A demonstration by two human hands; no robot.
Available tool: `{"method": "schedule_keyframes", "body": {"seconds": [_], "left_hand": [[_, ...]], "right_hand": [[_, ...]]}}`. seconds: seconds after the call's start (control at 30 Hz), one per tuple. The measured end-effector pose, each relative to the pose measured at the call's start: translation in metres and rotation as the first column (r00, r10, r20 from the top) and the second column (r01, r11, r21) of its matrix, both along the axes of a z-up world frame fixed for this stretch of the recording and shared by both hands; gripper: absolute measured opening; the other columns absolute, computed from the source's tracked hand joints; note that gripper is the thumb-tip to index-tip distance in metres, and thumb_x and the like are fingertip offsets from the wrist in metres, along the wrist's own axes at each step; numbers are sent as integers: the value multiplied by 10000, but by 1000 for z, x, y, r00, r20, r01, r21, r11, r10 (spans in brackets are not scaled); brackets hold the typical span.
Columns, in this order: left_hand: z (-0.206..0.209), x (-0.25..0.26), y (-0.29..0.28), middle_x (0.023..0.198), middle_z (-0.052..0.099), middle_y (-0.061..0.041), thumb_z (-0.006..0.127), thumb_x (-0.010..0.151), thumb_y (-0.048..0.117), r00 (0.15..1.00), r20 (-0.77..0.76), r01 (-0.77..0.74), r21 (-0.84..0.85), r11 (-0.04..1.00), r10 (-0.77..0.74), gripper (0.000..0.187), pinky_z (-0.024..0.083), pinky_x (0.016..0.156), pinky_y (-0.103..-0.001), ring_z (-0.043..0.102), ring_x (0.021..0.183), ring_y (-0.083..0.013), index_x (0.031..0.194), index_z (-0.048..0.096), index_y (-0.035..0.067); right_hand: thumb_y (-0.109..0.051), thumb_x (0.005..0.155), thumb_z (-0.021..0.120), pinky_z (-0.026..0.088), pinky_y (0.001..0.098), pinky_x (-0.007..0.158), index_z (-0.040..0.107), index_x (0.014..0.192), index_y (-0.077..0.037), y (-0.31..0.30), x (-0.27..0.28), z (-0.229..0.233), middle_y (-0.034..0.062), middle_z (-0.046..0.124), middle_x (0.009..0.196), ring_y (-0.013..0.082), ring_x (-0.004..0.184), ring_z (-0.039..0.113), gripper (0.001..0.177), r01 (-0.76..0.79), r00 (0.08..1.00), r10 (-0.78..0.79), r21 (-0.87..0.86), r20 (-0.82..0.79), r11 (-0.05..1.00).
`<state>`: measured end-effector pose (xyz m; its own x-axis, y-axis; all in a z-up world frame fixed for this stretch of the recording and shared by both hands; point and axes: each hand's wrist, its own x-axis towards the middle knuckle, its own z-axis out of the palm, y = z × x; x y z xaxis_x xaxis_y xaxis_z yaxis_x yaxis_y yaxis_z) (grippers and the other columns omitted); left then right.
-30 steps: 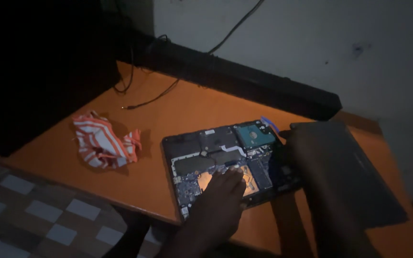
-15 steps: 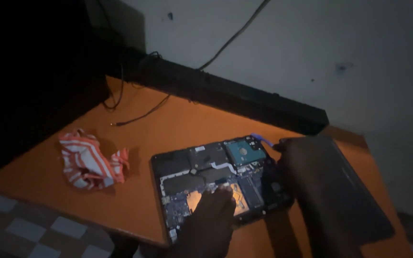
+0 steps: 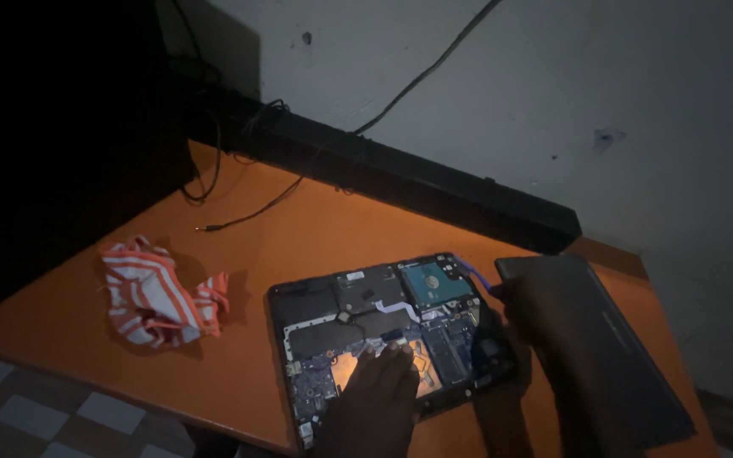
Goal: Cleaning and maintaining internal laptop components using a toothbrush and a cloth.
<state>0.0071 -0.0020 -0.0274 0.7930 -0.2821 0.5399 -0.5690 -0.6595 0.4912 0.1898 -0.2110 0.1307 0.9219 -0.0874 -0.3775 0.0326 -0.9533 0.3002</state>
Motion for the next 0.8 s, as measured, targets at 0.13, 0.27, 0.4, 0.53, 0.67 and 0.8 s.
{"method": "schedule_keyframes", "body": {"seconds": [0.13,0.27,0.4,0.53,0.67,0.8], "left_hand": [[-23,8,0,1416,558,-283,767,872,161,996,84,9,70,997,-15,482,321,1160,-603,494,1404,-436,1270,607,-59],[-2,6,2,1402,545,-300,818,785,236,987,-141,74,-32,997,-78,638,291,1157,-612,445,1402,-456,1275,584,-99],[-25,8,-3,1423,560,-274,836,787,250,999,-34,40,8,999,-40,626,286,1142,-630,454,1407,-441,1269,602,-74],[-29,8,-3,1437,585,-236,819,855,233,998,46,-41,46,998,39,519,307,1196,-604,483,1442,-393,1267,624,-16],[-10,10,2,1412,554,-290,840,776,250,993,-84,76,-14,997,-77,627,284,1148,-638,447,1403,-453,1254,602,-80],[-21,10,1,1383,569,-280,833,840,259,996,-35,84,16,996,-83,602,305,1149,-641,462,1420,-451,1268,587,-85]], "right_hand": [[-176,998,662,616,300,837,649,1397,-338,33,-24,34,-32,743,1174,121,934,764,432,10,999,-12,-37,-31,999],[-191,1004,658,617,317,826,661,1368,-296,39,-28,40,1,749,1155,140,929,764,378,49,999,-49,28,10,998],[-206,1011,654,619,333,814,673,1338,-254,3,-1,13,34,755,1136,159,924,765,331,89,994,-94,89,50,992],[-221,1017,651,620,349,803,685,1308,-212,-42,33,-19,66,762,1117,178,919,765,293,120,987,-136,155,91,981],[-236,1024,647,622,366,791,698,1279,-170,-82,59,-41,99,769,1097,197,914,766,268,158,974,-189,217,128,963],[-250,1030,643,624,382,780,711,1249,-128,-96,62,-39,131,776,1078,216,909,767,259,196,954,-249,280,168,940]]}}
